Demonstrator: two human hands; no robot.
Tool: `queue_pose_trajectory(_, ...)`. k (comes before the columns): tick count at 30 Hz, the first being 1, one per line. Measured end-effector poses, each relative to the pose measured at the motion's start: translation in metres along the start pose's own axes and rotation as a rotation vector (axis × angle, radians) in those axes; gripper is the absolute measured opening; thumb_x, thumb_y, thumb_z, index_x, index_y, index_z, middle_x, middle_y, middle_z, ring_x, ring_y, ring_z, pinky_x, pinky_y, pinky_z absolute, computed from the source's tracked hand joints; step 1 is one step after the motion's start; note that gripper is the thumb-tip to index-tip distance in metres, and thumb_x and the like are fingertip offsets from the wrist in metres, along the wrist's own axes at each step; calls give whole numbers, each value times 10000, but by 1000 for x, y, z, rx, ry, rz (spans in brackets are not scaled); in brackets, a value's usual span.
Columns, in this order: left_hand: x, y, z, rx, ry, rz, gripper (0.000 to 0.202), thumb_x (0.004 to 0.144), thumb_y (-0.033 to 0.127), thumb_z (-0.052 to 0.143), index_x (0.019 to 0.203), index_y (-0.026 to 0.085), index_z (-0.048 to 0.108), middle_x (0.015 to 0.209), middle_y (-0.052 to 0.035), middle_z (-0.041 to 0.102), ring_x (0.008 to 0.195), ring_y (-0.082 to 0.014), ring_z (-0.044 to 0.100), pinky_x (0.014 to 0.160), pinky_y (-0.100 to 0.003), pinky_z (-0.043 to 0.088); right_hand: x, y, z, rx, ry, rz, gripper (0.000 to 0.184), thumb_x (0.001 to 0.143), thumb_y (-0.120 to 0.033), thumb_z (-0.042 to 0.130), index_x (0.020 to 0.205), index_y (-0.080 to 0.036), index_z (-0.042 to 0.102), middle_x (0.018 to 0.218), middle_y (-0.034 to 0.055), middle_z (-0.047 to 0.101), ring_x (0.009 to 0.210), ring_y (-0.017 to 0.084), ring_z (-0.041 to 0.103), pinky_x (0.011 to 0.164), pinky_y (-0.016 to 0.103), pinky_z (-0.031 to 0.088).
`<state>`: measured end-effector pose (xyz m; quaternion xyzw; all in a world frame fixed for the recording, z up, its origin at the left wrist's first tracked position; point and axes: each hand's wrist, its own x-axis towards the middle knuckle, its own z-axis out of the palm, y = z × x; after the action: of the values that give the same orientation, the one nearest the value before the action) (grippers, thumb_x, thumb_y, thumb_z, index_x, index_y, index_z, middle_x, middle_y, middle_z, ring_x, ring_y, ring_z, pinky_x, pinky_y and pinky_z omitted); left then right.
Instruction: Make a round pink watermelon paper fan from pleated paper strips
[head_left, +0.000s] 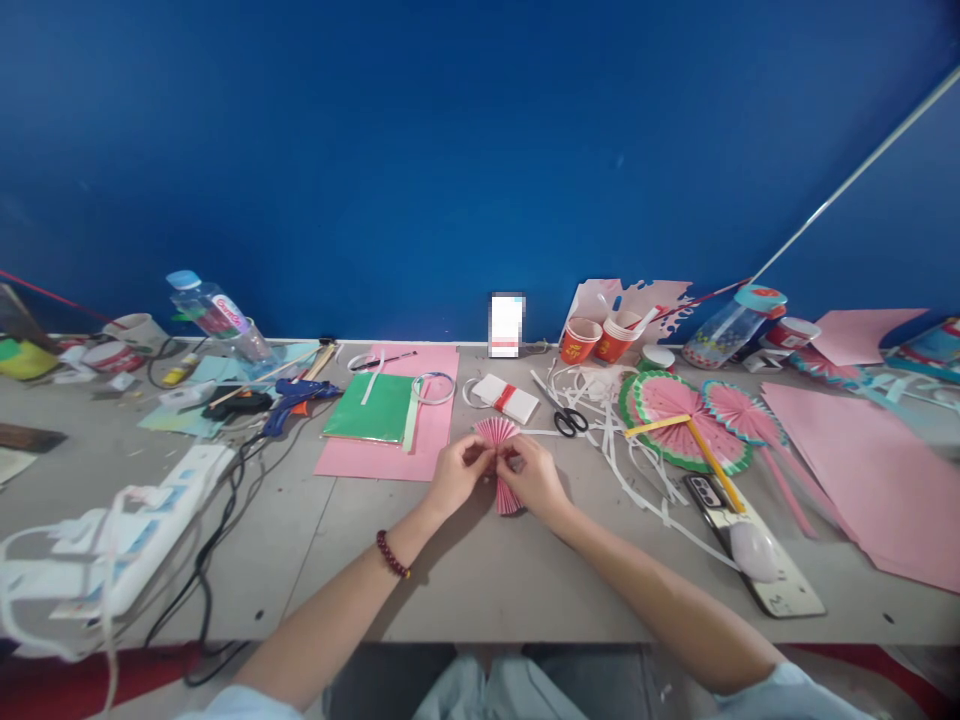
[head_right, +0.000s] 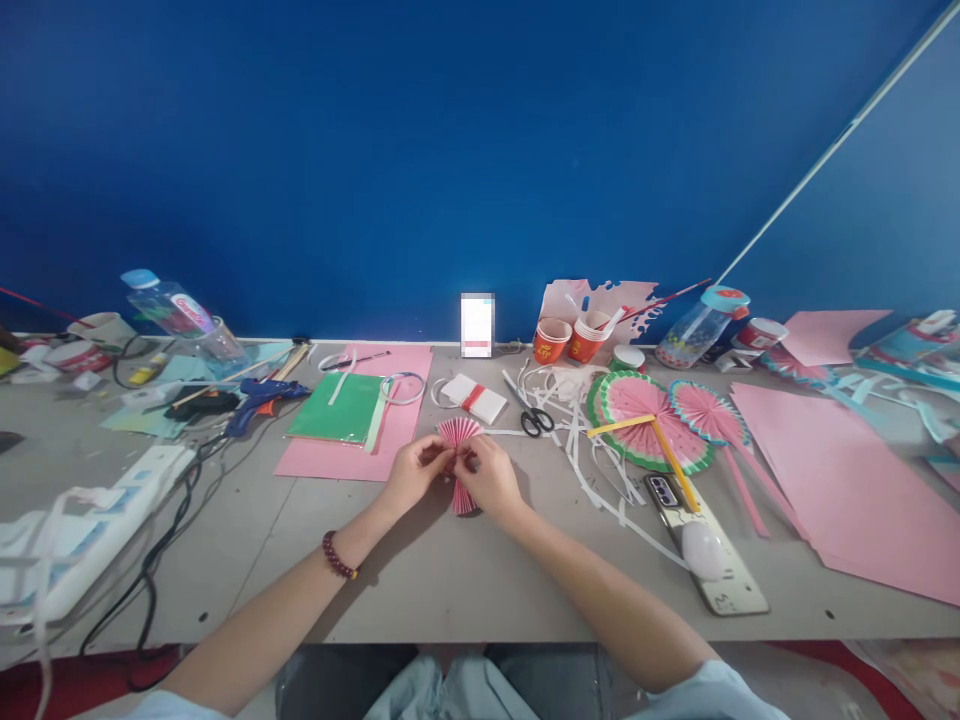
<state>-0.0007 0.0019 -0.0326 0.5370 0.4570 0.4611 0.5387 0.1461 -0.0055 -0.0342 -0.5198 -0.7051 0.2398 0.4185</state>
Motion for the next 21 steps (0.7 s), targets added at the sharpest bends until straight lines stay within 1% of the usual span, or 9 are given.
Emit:
queue_pose_trajectory(3,1,4,1,-163,-12,-105,284,642,397,726,713,146,612,644,-12,635,577,-128,582,580,-249,464,-1,-3,0,-29,26,-36,105,745,-151,497,736,-205,586,761,33,619,703,162,566,652,265,459)
queue_pose_trajectory(6,1,8,1,-236,-24,-157,299,611,385,756,714,136,628,600,2,616,529,-105,549,550,-238,447,-1,-6,-1,-21,45,-69,117,762,-148,485,737,-209,582,773,32,630,727,165,574,696,274,459)
queue_pose_trajectory(11,0,9,1,-318,-20,-185,326,590,340,783,762,139,592,601,23,614,500,-79,533,531,-217,433,-1,-7,-2,-4,72,-99,113,779,-158,492,752,-207,591,776,34,644,730,168,590,695,269,464)
queue_pose_trajectory(15,0,10,1,-368,-33,-202,346,577,329,794,707,149,530,565,39,598,492,-75,535,541,-212,440,-2,-5,-2,-8,99,-94,90,774,-165,514,794,-206,592,759,26,645,708,163,595,684,260,471)
queue_pose_trajectory(18,0,11,1,-371,-38,-208,352,575,330,796,690,150,516,562,39,594,480,-73,533,534,-211,435,-2,-4,-2,-18,79,-104,136,782,-166,509,866,-211,606,802,35,657,735,166,600,711,266,478)
queue_pose_trajectory(21,-1,11,-1,-359,-42,-207,335,589,325,790,694,148,525,571,30,596,484,-77,536,538,-219,437,-2,-3,-4,-34,44,-133,170,788,-158,496,874,-218,629,823,45,663,769,176,601,743,284,477)
